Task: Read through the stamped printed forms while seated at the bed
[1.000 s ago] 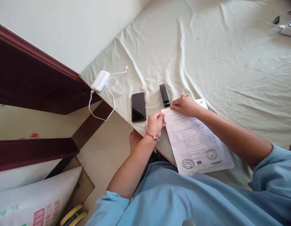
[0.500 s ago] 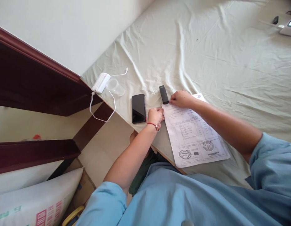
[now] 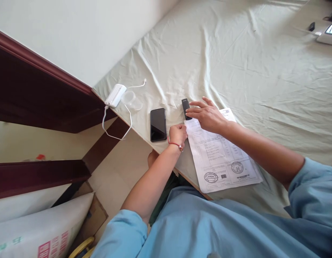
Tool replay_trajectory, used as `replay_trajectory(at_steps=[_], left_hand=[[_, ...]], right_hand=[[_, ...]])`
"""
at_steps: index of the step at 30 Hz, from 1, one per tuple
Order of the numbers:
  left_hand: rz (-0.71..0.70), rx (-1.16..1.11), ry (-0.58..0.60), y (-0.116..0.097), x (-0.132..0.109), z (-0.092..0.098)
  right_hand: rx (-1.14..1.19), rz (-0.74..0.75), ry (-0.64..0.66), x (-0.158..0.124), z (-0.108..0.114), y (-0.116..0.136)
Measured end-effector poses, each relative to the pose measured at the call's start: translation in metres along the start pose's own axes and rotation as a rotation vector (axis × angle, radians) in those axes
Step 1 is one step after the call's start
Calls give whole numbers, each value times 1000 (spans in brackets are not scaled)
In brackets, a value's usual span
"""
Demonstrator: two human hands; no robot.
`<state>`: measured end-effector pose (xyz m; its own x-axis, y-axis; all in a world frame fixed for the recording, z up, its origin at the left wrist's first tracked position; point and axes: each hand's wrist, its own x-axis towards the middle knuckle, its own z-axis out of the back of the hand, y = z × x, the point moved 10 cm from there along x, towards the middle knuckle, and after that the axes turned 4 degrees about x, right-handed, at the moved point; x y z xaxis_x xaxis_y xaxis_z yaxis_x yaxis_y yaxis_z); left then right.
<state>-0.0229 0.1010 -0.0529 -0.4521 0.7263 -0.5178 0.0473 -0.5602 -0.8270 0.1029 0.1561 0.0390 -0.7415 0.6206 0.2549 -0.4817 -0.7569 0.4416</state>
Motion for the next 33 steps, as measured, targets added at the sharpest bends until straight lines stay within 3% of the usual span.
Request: replay_trajectory(at_steps=[12, 15, 19, 22, 27, 33], left_hand=[[-10, 44, -11, 3, 3, 2], [-81, 87, -29, 4, 3, 5], [-168, 131, -35, 15, -5, 10], [-226, 136, -20, 24, -18, 12], [-247, 130, 9, 32, -34, 11], [-385, 425, -4, 9, -46, 29]], right_hand=[[17, -108, 48, -6, -14, -2], [46, -128, -31, -6, -3, -6], [84, -291, -177, -24, 20, -31], [60, -382, -92, -42, 18, -49], [128, -339, 67, -53, 10, -51], [166, -346, 84, -50, -2, -44]])
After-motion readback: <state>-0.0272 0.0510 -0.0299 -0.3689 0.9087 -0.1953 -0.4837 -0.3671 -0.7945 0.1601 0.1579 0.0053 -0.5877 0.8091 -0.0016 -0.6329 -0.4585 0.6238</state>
